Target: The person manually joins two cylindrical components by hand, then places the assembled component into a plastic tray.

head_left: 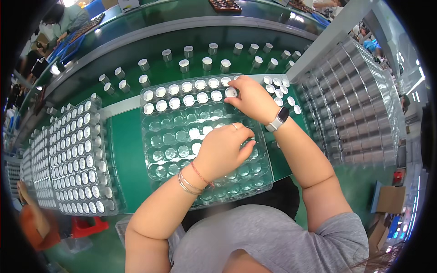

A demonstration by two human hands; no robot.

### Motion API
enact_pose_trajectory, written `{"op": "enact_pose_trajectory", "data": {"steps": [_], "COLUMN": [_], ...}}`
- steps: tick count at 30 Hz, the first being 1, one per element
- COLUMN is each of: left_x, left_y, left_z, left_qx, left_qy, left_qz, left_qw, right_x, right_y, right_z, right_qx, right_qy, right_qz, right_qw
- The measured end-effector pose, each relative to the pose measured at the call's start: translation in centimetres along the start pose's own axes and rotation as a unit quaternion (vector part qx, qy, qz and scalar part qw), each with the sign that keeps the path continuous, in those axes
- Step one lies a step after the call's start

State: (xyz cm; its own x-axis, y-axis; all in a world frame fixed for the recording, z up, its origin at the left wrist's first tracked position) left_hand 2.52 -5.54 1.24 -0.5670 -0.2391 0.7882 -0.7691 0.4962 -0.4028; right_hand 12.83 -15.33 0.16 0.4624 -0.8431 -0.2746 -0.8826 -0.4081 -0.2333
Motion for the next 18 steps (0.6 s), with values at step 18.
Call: {"op": "enact_pose_trajectory", "data": {"steps": [18], "left_x": [-0.2], "left_y": [-0.1], "left_z": [0.8], "left_qx": [-0.021], "left_qy": [-0.013], "left_qz": [0.031], "left_qw": [0.999], "right_x": [5.4], "right_y": [-10.2], "right_z": [1.9], "right_qx": [-0.045], "right_qy": [0.042], "right_qz": [0.006], "right_qw": [0.998]}}
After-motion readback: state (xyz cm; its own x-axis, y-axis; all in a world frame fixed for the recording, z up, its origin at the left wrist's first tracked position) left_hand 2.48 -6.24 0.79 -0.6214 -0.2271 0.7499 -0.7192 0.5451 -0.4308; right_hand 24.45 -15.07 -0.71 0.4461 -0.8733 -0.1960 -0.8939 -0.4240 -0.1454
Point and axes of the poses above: each hand's wrist, its own y-axis away from the middle knuckle, its own z-axis out of the palm, x = y × z, the point moved 7 cm from there along -y, towards the middle knuckle, and after that the axes turned 9 degrees about y, right-handed, at the moved point
